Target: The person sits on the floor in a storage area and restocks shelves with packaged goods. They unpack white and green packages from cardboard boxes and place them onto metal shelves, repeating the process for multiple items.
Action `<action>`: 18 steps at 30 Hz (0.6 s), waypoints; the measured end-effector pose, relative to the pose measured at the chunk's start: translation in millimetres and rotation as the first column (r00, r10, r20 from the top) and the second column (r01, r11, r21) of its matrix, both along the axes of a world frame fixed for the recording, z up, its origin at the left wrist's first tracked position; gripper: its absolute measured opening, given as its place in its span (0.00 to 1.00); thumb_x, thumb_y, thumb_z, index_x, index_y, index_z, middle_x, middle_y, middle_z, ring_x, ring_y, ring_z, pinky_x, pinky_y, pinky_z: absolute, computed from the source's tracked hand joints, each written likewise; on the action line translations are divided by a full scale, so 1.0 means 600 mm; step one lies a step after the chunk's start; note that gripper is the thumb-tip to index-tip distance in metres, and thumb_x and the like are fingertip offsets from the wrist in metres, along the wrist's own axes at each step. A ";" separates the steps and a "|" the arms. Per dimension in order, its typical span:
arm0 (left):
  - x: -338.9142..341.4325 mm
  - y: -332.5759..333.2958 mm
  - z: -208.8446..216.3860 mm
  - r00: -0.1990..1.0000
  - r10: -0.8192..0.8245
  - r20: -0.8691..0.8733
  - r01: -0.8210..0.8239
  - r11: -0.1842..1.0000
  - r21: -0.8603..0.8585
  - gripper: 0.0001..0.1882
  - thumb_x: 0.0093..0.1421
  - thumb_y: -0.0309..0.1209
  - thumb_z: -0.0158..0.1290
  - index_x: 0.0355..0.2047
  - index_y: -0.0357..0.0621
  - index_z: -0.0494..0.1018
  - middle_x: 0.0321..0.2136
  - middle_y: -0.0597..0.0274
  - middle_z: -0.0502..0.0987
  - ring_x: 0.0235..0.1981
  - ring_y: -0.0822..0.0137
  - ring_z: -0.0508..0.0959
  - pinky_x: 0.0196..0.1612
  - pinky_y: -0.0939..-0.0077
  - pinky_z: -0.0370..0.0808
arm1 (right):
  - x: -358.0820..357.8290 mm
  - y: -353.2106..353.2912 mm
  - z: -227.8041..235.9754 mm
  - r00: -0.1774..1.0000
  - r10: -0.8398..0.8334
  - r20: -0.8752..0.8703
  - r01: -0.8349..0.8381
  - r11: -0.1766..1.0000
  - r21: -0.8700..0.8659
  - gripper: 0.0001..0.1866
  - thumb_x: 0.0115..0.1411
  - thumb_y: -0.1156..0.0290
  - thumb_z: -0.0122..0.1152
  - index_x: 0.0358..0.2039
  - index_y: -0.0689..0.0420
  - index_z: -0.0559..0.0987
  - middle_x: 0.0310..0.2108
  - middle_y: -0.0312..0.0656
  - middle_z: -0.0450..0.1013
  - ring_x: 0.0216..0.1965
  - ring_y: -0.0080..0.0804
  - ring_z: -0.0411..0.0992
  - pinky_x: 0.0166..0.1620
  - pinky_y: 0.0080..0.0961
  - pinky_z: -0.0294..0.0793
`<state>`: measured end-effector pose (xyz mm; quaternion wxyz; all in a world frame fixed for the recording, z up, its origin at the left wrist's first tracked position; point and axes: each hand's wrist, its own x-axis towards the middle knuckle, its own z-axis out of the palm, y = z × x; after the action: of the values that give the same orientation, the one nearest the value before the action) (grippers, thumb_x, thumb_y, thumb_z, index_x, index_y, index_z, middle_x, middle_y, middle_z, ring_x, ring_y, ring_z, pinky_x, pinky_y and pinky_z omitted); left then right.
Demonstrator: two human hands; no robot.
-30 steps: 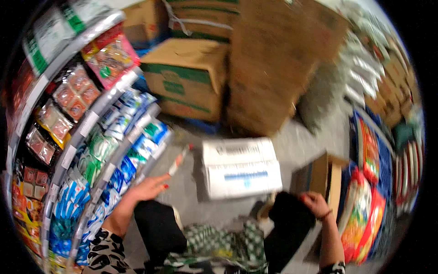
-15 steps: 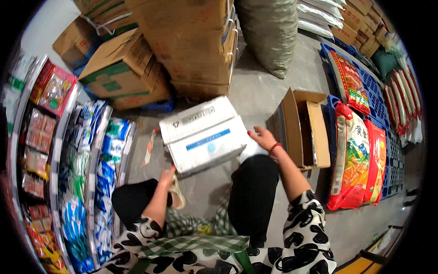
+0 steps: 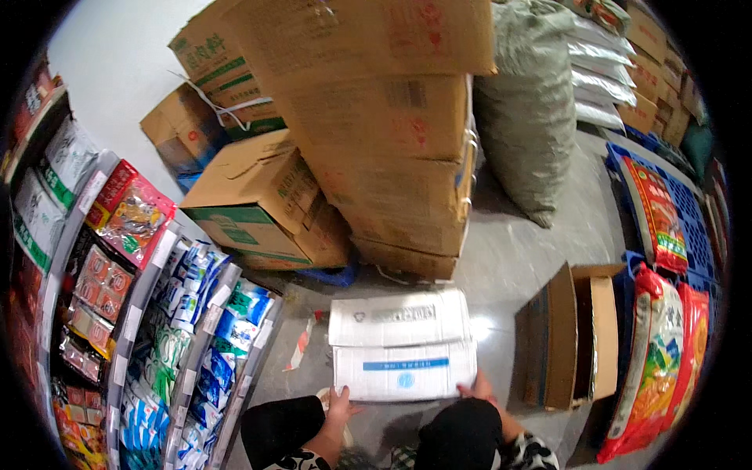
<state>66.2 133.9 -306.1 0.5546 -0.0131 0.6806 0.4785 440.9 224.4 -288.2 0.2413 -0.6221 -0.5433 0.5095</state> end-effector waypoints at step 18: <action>0.037 0.182 0.042 0.993 -0.113 0.030 0.107 0.982 0.154 0.44 0.55 0.28 0.49 0.60 0.48 0.28 0.58 0.50 0.45 0.53 0.50 0.60 0.37 0.57 0.77 | 0.056 0.063 -0.070 0.761 -0.576 -0.299 0.392 0.775 -0.495 0.25 0.54 0.67 0.57 0.49 0.66 0.64 0.39 0.51 0.70 0.39 0.42 0.71 0.36 0.37 0.75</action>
<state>88.4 242.9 -280.9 0.5927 0.0576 0.6309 0.4974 474.4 262.3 -330.1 0.3484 -0.6491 -0.1741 0.6534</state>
